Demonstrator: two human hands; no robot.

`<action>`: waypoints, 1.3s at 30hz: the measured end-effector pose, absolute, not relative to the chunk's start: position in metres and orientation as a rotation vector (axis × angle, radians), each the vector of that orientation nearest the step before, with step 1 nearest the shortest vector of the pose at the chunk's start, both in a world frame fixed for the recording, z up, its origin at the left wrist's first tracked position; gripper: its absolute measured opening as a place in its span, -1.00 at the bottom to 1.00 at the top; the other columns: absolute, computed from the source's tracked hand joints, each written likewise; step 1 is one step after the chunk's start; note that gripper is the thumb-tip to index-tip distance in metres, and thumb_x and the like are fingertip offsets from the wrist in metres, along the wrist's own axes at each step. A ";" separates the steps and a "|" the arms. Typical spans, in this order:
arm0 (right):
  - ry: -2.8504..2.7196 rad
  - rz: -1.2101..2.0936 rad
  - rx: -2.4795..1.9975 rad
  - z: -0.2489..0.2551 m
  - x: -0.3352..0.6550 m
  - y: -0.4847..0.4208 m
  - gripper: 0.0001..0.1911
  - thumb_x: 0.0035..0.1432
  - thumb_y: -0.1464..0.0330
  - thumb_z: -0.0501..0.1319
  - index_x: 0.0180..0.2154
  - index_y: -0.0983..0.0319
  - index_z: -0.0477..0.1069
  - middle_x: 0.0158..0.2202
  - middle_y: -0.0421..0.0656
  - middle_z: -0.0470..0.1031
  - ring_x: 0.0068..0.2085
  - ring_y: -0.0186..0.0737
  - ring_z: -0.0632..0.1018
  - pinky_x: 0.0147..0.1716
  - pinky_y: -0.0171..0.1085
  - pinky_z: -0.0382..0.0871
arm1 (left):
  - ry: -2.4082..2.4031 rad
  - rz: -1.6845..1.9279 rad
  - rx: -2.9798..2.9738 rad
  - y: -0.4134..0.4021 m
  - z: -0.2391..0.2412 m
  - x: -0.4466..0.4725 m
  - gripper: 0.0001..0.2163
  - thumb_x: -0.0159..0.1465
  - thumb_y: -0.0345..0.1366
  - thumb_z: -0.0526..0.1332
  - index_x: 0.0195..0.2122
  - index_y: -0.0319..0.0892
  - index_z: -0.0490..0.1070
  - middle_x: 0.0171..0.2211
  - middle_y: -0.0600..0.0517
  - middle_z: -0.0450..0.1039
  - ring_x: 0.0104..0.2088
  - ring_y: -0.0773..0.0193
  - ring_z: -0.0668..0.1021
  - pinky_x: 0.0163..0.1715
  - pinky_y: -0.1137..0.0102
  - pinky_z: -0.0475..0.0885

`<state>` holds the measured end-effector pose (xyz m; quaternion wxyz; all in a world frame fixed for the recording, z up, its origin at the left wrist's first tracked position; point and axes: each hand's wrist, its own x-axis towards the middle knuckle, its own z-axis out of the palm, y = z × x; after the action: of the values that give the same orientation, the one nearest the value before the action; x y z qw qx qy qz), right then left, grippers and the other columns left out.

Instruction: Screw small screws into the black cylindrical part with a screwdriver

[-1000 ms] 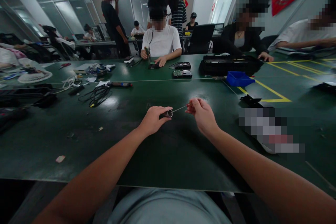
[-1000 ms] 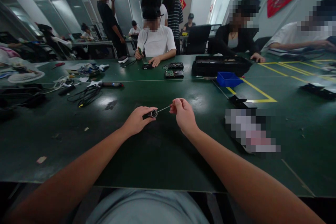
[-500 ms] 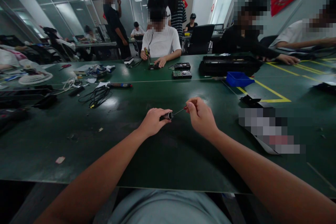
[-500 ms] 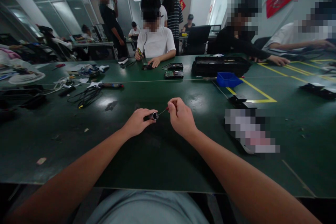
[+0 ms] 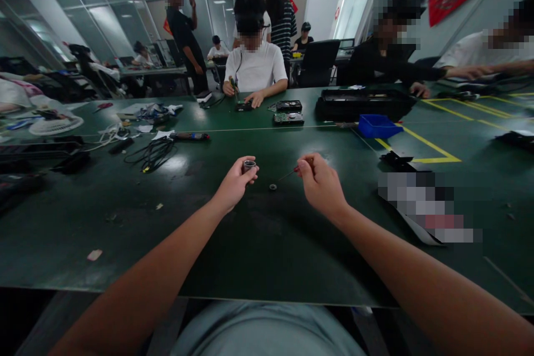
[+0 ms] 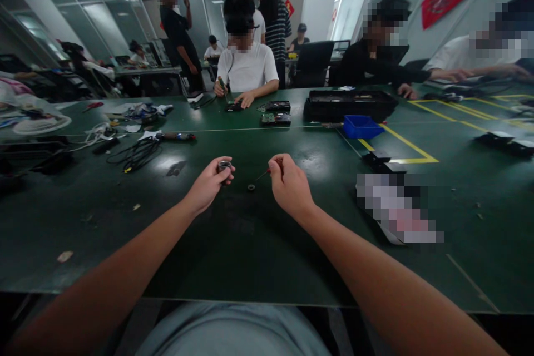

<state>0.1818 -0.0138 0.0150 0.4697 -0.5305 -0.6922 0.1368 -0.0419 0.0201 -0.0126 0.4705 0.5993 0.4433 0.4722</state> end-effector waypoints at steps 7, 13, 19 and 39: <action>-1.693 0.331 -1.273 0.017 0.184 -0.013 -0.80 0.36 0.22 0.02 -0.23 0.15 0.34 -0.37 -0.13 0.53 -0.34 -0.13 0.55 -0.34 -0.19 0.29 | 1.203 0.833 1.710 0.021 0.011 -0.044 -0.64 0.27 0.03 0.21 -0.13 -0.17 0.41 -0.40 0.01 0.40 -0.44 0.29 0.43 -0.44 0.41 0.32; -1.693 0.312 -1.261 0.020 0.184 -0.015 -0.80 0.36 0.23 0.02 -0.23 0.15 0.34 -0.38 -0.14 0.52 -0.35 -0.14 0.54 -0.34 -0.19 0.29 | 1.232 0.520 2.303 0.029 0.011 -0.033 -0.75 0.26 -0.19 0.22 -0.07 -0.10 0.51 -0.14 -0.06 0.52 -0.16 0.10 0.53 -0.15 0.26 0.40; -1.701 0.327 -1.256 0.021 0.184 -0.016 -0.80 0.36 0.23 0.01 -0.22 0.15 0.34 -0.37 -0.13 0.52 -0.34 -0.14 0.55 -0.34 -0.19 0.31 | 1.223 0.262 2.530 0.036 -0.004 -0.017 -0.73 0.25 -0.16 0.24 -0.07 -0.14 0.50 -0.16 -0.11 0.51 -0.20 0.09 0.53 -0.22 0.29 0.40; -1.680 0.441 -1.233 0.019 0.184 -0.015 -0.78 0.37 0.20 0.01 -0.20 0.16 0.35 -0.34 -0.11 0.53 -0.30 -0.12 0.55 -0.31 -0.16 0.34 | 1.216 1.178 1.101 0.048 0.023 -0.135 -0.86 0.23 -0.25 0.17 -0.26 -0.22 0.38 -0.45 0.07 0.33 -0.58 0.41 0.33 -0.65 0.52 0.10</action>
<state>0.1842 -0.0145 0.0186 0.4845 -0.5065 -0.6899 0.1812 -0.1352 0.0476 0.0231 0.5321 0.4616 0.5096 0.4940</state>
